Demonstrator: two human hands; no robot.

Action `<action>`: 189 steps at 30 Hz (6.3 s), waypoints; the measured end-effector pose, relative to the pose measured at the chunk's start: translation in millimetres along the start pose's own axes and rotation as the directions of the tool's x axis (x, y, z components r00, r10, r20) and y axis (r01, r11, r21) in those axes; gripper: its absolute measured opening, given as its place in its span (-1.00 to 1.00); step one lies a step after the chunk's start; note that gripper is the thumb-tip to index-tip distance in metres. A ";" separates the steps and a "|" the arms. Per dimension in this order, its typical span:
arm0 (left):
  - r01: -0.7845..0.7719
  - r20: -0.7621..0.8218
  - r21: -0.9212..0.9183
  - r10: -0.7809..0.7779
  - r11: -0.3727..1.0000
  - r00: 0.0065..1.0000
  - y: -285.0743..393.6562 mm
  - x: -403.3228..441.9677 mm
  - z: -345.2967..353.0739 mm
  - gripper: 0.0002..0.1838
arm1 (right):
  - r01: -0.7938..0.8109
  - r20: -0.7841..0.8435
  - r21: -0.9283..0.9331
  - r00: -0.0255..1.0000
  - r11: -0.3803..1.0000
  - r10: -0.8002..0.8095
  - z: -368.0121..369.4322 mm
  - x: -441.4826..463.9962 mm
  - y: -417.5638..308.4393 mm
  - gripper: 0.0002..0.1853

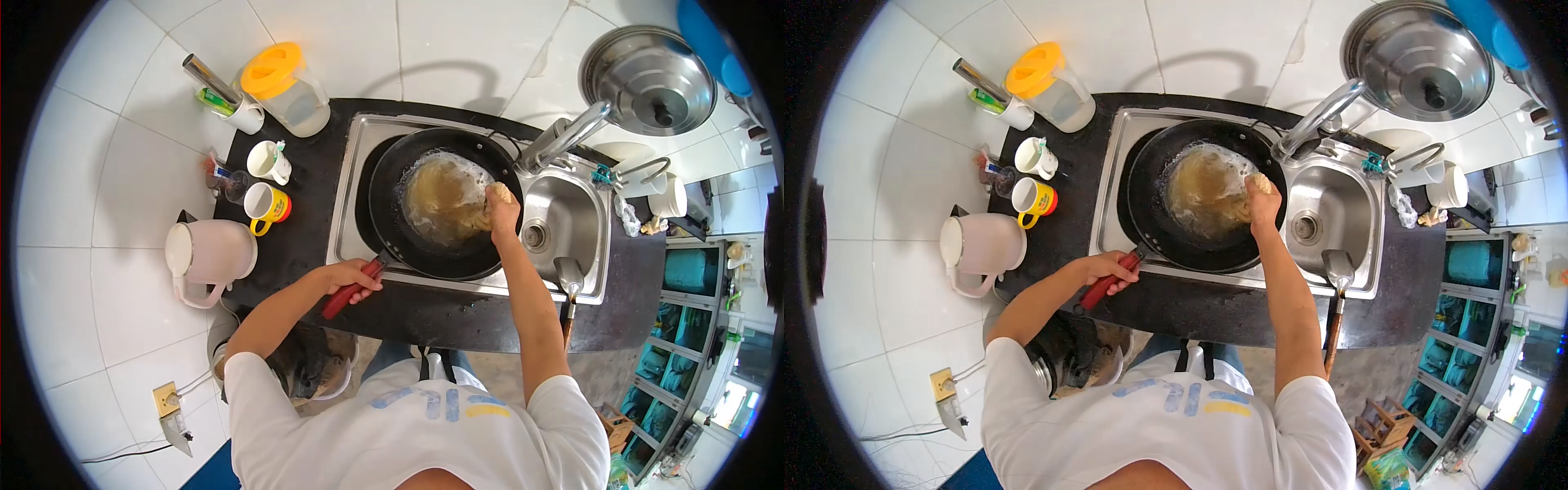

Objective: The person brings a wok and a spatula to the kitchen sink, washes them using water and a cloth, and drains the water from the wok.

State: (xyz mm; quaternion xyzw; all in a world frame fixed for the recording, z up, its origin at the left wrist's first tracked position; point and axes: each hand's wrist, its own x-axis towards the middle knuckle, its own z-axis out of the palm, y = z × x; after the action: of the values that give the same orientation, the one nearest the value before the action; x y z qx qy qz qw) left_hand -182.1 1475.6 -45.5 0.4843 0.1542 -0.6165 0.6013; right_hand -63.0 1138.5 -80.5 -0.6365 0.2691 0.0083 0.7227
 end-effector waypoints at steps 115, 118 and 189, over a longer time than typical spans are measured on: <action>-0.400 -0.317 -0.002 0.379 0.916 0.869 -46.7 27.3 90.7 -0.82 | -0.410 0.619 0.181 0.753 0.894 0.221 -21.2 15.2 7.2 -0.52; -0.408 -0.321 0.000 0.387 0.913 0.865 -48.3 30.1 90.1 -0.81 | -0.456 0.633 0.142 0.724 0.878 0.273 -22.4 13.4 2.6 -0.57; -0.406 -0.331 -0.029 0.375 0.913 0.866 -44.4 28.7 94.1 -0.82 | 0.776 0.850 -0.467 0.526 0.425 -0.026 -0.1 -11.4 56.2 -0.74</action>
State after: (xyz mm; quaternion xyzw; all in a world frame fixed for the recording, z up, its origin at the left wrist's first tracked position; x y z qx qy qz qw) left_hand -254.8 1396.1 -39.9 0.5686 0.1777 -0.3875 0.7035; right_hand -92.7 1152.8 -127.5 -0.8755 -0.2692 0.1927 0.3520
